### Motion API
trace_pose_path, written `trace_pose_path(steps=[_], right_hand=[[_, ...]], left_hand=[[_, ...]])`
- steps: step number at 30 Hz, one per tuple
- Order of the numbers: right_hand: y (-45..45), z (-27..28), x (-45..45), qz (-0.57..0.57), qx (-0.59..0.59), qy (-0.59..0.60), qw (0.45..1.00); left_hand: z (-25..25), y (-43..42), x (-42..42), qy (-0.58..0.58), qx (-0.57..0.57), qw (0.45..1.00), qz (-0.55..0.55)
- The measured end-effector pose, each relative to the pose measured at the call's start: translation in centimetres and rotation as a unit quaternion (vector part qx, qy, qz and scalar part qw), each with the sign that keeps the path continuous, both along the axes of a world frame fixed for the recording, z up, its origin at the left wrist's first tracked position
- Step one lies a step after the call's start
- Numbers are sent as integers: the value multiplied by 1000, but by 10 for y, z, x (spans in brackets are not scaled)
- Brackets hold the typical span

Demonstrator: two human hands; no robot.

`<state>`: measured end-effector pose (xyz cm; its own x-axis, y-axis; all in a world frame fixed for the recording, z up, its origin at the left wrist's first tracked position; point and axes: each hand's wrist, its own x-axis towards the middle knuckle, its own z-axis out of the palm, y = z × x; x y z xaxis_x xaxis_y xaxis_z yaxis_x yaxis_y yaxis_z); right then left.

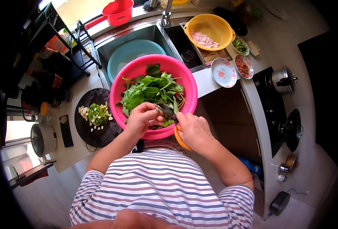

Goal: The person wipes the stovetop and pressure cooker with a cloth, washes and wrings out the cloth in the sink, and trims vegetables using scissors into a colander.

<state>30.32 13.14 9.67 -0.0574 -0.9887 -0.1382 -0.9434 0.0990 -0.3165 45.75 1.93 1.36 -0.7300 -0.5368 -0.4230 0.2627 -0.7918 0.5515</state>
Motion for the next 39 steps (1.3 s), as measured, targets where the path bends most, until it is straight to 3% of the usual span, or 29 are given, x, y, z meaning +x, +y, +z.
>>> trace_pose_path(steps=[5, 17, 19, 20, 21, 23, 26, 28, 30, 31, 33, 39], right_hand=[[-6, 6, 6, 30, 14, 57, 998], [-7, -4, 15, 18, 40, -10, 999], [-6, -5, 13, 5, 56, -37, 998], [-7, -3, 15, -9, 57, -36, 998], [-7, -3, 16, -3, 56, -38, 998], [-8, -1, 16, -21, 79, -10, 997], [-7, 0, 15, -26, 69, -2, 997], [-4, -3, 13, -35, 60, 1, 998], [-2, -4, 13, -44, 56, -8, 997], [-1, -5, 13, -53, 52, -16, 997], [1, -6, 13, -52, 44, -19, 998], [4, -4, 18, -49, 24, -26, 998]], left_hand=[[-1, 2, -5, 15, -26, 1000, 6], [-13, 0, 1, -36, 15, 999, -5], [-9, -1, 10, -68, -124, 989, -37], [-7, 1, 14, -144, -304, 941, -45], [-8, 0, 19, -238, -585, 775, 2], [2, -2, 30, -289, -705, 647, 30], [16, -11, 55, -241, -748, 606, 126], [17, -30, 89, -288, -731, 588, 191], [6, -49, 127, -391, -624, 622, 264], [-5, -59, 148, -452, -582, 610, 291], [-36, -76, 193, -570, -572, 529, 260], [-83, -71, 221, -663, -571, 462, 148]])
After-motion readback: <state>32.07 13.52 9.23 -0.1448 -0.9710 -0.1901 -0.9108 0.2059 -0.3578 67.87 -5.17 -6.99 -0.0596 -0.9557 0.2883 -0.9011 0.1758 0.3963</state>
